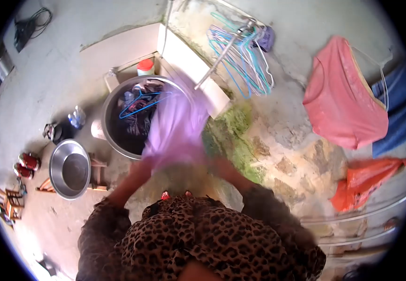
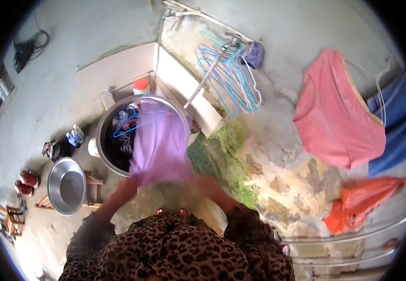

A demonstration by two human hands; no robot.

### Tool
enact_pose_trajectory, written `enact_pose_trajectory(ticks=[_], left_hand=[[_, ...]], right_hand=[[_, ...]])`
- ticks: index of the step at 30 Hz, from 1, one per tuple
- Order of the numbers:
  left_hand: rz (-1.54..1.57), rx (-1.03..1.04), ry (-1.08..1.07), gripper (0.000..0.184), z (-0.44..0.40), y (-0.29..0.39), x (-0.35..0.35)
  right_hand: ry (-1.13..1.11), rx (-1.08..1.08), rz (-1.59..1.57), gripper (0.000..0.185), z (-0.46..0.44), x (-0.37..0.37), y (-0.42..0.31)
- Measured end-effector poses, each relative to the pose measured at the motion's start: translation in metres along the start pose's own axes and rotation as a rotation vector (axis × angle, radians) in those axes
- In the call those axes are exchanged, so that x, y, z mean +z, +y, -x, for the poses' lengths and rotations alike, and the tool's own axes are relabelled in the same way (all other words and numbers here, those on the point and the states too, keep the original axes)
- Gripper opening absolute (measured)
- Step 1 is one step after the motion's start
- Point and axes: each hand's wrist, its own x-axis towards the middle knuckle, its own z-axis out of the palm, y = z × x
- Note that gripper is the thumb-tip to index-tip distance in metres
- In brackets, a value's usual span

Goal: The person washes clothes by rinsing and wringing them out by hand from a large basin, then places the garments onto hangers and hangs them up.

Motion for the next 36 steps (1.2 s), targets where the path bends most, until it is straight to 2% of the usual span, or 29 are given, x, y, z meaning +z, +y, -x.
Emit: enact_pose_trajectory(ticks=[1, 3, 4, 6, 8, 9, 11, 12, 13, 14, 16, 17, 19, 20, 21, 22, 23, 24, 26, 27, 30, 31, 33, 34, 35, 36], left_hand=[[-0.319, -0.116, -0.651, 0.024, 0.018, 0.000, 0.005], [-0.252, -0.025, -0.939, 0.028, 0.064, -0.058, 0.094], [-0.206, -0.150, -0.835, 0.027, 0.079, -0.052, 0.106], [-0.262, -0.008, -0.819, 0.025, 0.065, -0.049, 0.110], [-0.260, -0.065, -0.610, 0.023, 0.021, -0.010, 0.032], [-0.209, -0.071, -0.473, 0.021, 0.007, -0.009, 0.010], [-0.048, -0.030, -0.135, 0.017, -0.015, 0.012, -0.059], [0.063, 0.020, 0.065, 0.017, -0.022, 0.039, -0.109], [0.071, 0.068, 0.171, 0.017, -0.028, 0.059, -0.146], [0.081, 0.116, 0.279, 0.019, -0.031, 0.076, -0.172], [0.166, 0.083, 0.463, 0.019, -0.034, 0.108, -0.200], [0.209, 0.063, 0.556, 0.019, -0.035, 0.116, -0.204], [0.259, -0.014, 0.499, 0.015, -0.028, 0.095, -0.143], [0.286, -0.045, 0.478, 0.014, -0.025, 0.075, -0.096], [-0.017, 0.091, -0.088, 0.013, -0.013, 0.030, -0.031], [-0.326, 0.219, -0.659, 0.015, 0.007, -0.005, 0.013], [-0.342, 0.215, -0.731, 0.017, 0.014, 0.000, 0.008], [-0.355, 0.213, -0.804, 0.019, 0.016, 0.007, -0.004], [-0.150, 0.149, -0.748, 0.019, 0.024, 0.011, -0.020], [-0.054, 0.115, -0.704, 0.019, 0.019, 0.012, -0.029], [0.208, -0.032, -0.246, 0.020, 0.004, 0.021, -0.059], [0.349, -0.112, -0.146, 0.020, -0.003, 0.022, -0.062], [0.351, 0.178, -0.117, 0.018, -0.012, -0.001, -0.041], [0.349, 0.321, -0.107, 0.017, -0.014, -0.004, -0.040], [0.013, 0.246, -0.390, 0.015, -0.017, -0.009, -0.041], [0.067, 0.126, -0.348, 0.014, -0.024, -0.003, -0.056]], right_hand=[[-0.315, 0.041, -0.115, 0.017, 0.089, 0.066, 0.020], [-0.805, 0.300, -0.317, 0.030, 0.062, 0.011, -0.022], [-1.209, 0.190, -0.080, 0.031, 0.062, 0.031, -0.012], [-1.191, 0.641, -0.449, 0.030, 0.021, 0.004, -0.023], [-1.088, 0.940, -0.690, 0.028, -0.031, -0.022, -0.008], [-1.027, 1.015, -0.747, 0.028, -0.051, -0.031, 0.004], [-0.580, 0.311, -0.333, 0.029, -0.108, -0.102, 0.000], [-0.515, 0.411, -0.341, 0.028, -0.137, -0.139, -0.007], [-0.450, 0.511, -0.349, 0.027, -0.158, -0.170, -0.017], [-0.198, 0.500, -0.319, 0.023, -0.171, -0.194, -0.034], [0.303, 0.457, -0.246, 0.017, -0.192, -0.223, -0.056], [0.379, 0.476, -0.102, 0.019, -0.187, -0.211, -0.052], [0.525, 0.521, 0.187, 0.024, -0.138, -0.138, -0.034], [0.218, 0.412, 0.231, 0.022, -0.087, -0.072, -0.001], [-0.310, 0.419, 0.031, 0.021, -0.021, -0.015, 0.019], [-0.960, 0.559, -0.264, 0.020, 0.020, 0.013, 0.018], [-1.370, 0.687, -0.499, 0.019, 0.026, 0.008, 0.011], [-1.373, 0.722, -0.539, 0.019, 0.009, -0.004, 0.015], [-1.392, 0.810, -0.655, 0.017, -0.023, -0.041, -0.005], [-1.276, 0.928, -0.673, 0.021, -0.035, -0.061, -0.011], [-1.024, 0.833, -0.718, 0.026, -0.059, -0.084, 0.008], [-0.796, 0.722, -0.594, 0.027, -0.056, -0.078, 0.012], [-0.350, 0.490, -0.346, 0.028, -0.048, -0.062, 0.018], [-0.612, 0.645, -0.454, 0.028, -0.058, -0.074, 0.007], [-0.876, 0.798, -0.561, 0.027, -0.070, -0.088, 0.001], [-1.139, 0.946, -0.660, 0.027, -0.087, -0.105, 0.000]])
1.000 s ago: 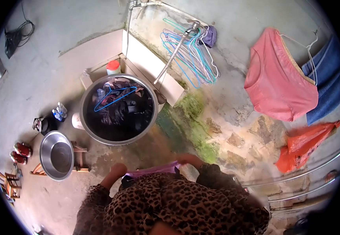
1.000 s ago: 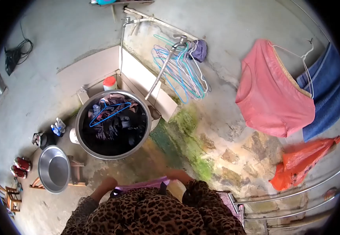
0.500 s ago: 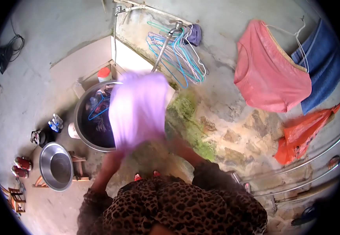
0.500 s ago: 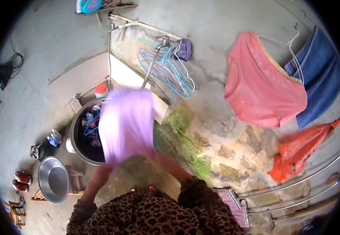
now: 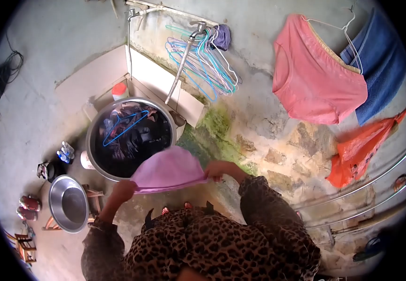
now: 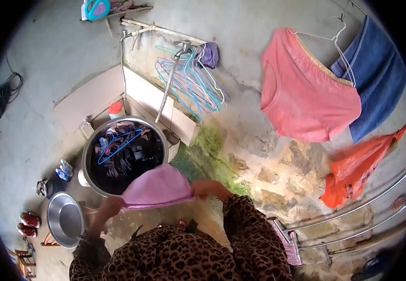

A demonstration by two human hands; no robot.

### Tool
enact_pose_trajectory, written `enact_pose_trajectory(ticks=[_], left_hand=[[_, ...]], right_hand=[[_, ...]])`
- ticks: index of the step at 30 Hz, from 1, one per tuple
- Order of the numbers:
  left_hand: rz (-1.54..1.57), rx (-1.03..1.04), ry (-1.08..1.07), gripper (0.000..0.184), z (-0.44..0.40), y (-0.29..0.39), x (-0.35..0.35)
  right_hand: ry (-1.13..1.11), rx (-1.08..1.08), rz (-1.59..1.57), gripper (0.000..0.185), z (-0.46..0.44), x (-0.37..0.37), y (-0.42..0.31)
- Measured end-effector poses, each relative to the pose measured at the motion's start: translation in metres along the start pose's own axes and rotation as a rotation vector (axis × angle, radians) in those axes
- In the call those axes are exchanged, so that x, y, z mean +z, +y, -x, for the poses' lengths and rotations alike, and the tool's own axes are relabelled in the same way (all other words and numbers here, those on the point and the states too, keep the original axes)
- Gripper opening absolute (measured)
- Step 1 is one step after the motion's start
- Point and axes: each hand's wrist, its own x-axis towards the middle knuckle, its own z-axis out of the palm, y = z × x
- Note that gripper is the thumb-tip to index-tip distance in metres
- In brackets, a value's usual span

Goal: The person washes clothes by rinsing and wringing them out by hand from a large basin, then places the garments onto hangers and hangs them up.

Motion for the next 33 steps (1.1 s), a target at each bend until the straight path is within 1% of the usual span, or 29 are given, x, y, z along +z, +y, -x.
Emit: enact_pose_trajectory(ticks=[2, 3, 4, 5, 6, 8, 9, 12, 15, 18, 21, 24, 26, 28, 30, 31, 33], left_hand=[[0.144, -0.214, 0.112, 0.014, -0.005, 0.021, -0.042], [0.455, -0.119, 0.156, 0.014, -0.004, 0.033, -0.055], [0.762, -0.015, 0.208, 0.014, -0.008, 0.042, -0.067], [0.702, 0.129, 0.189, 0.014, -0.013, 0.044, -0.074], [0.776, 0.059, 0.144, 0.014, -0.014, 0.051, -0.080], [0.928, -0.081, 0.064, 0.013, -0.017, 0.069, -0.088], [0.828, -0.094, 0.036, 0.015, -0.021, 0.064, -0.086], [1.094, -0.288, -0.024, 0.019, -0.020, 0.088, -0.108], [1.199, -0.302, -0.005, 0.024, -0.016, 0.106, -0.116], [1.542, -0.249, 0.100, 0.028, -0.013, 0.121, -0.124], [1.614, -0.233, 0.141, 0.035, -0.012, 0.129, -0.135], [1.623, -0.235, 0.216, 0.039, -0.009, 0.135, -0.143], [1.619, -0.254, 0.245, 0.039, -0.007, 0.132, -0.142], [1.658, -0.249, 0.234, 0.039, -0.007, 0.125, -0.135], [1.724, -0.258, 0.206, 0.036, -0.004, 0.115, -0.127], [1.707, -0.286, 0.248, 0.037, 0.000, 0.118, -0.127], [1.665, -0.312, 0.281, 0.037, 0.006, 0.118, -0.123]], right_hand=[[0.412, -0.236, 0.053, 0.026, 0.014, -0.037, -0.004], [0.606, -0.351, 0.071, 0.025, 0.020, -0.045, -0.004], [0.504, -0.311, 0.031, 0.025, 0.030, -0.054, -0.011], [0.406, -0.273, -0.010, 0.024, 0.042, -0.061, -0.021], [0.311, -0.234, -0.055, 0.024, 0.049, -0.066, -0.025], [0.410, -0.322, -0.119, 0.021, 0.049, -0.080, -0.017], [0.453, -0.366, -0.150, 0.020, 0.049, -0.085, -0.014], [0.281, -0.255, -0.008, 0.019, 0.063, -0.090, -0.016], [0.228, -0.287, -0.090, 0.021, 0.069, -0.096, -0.012], [0.157, -0.332, -0.111, 0.025, 0.071, -0.108, -0.014], [0.218, -0.422, -0.250, 0.020, 0.078, -0.115, -0.027], [0.493, -0.451, -0.405, 0.018, 0.093, -0.147, -0.043], [0.831, -0.520, -0.443, 0.017, 0.087, -0.184, -0.037], [1.159, -0.560, -0.335, 0.017, 0.075, -0.227, -0.025], [1.454, -0.544, -0.105, 0.017, 0.068, -0.260, -0.023], [1.597, -0.530, 0.016, 0.017, 0.065, -0.275, -0.021], [1.649, -0.395, 0.053, 0.020, 0.062, -0.297, -0.030]])
